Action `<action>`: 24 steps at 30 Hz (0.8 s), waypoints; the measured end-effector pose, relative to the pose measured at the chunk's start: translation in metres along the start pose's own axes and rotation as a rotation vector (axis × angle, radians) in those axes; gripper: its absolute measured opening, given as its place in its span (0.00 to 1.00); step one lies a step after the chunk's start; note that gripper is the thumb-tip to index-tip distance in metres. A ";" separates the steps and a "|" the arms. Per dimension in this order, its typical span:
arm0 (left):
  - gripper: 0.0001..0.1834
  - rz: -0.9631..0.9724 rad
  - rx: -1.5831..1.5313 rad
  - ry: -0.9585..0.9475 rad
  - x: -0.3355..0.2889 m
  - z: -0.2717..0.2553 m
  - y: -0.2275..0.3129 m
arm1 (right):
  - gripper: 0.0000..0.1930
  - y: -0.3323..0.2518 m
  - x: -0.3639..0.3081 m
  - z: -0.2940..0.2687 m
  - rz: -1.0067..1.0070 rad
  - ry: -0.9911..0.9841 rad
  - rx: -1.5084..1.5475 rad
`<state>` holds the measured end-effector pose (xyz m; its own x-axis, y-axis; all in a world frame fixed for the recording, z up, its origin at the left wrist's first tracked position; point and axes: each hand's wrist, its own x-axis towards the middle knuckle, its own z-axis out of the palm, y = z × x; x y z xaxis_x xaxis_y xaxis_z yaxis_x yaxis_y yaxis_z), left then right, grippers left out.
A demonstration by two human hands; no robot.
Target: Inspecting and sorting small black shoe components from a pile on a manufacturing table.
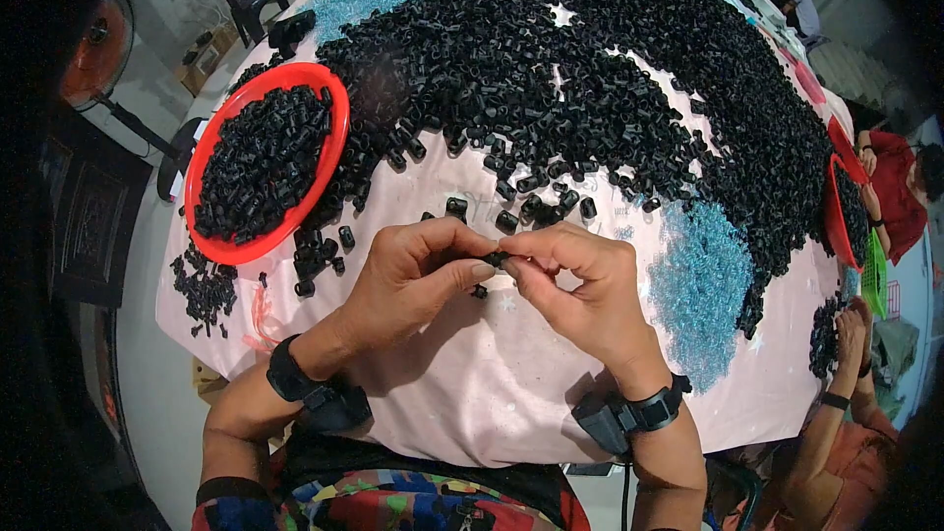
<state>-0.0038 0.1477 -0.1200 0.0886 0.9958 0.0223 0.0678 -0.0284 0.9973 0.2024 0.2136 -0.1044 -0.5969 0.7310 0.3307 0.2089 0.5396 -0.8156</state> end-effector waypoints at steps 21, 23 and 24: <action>0.06 0.179 0.201 0.106 -0.005 0.011 0.003 | 0.10 -0.005 0.002 -0.006 -0.144 -0.046 -0.119; 0.07 0.111 0.157 0.091 -0.003 0.011 0.002 | 0.08 -0.005 0.001 -0.006 0.156 -0.027 0.028; 0.08 0.107 0.115 0.104 -0.002 0.011 0.002 | 0.08 -0.005 0.001 -0.006 0.157 -0.019 0.018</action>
<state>0.0074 0.1450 -0.1190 -0.0010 0.9900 0.1411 0.1767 -0.1387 0.9744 0.2052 0.2140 -0.0975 -0.5726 0.7977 0.1891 0.2871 0.4112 -0.8651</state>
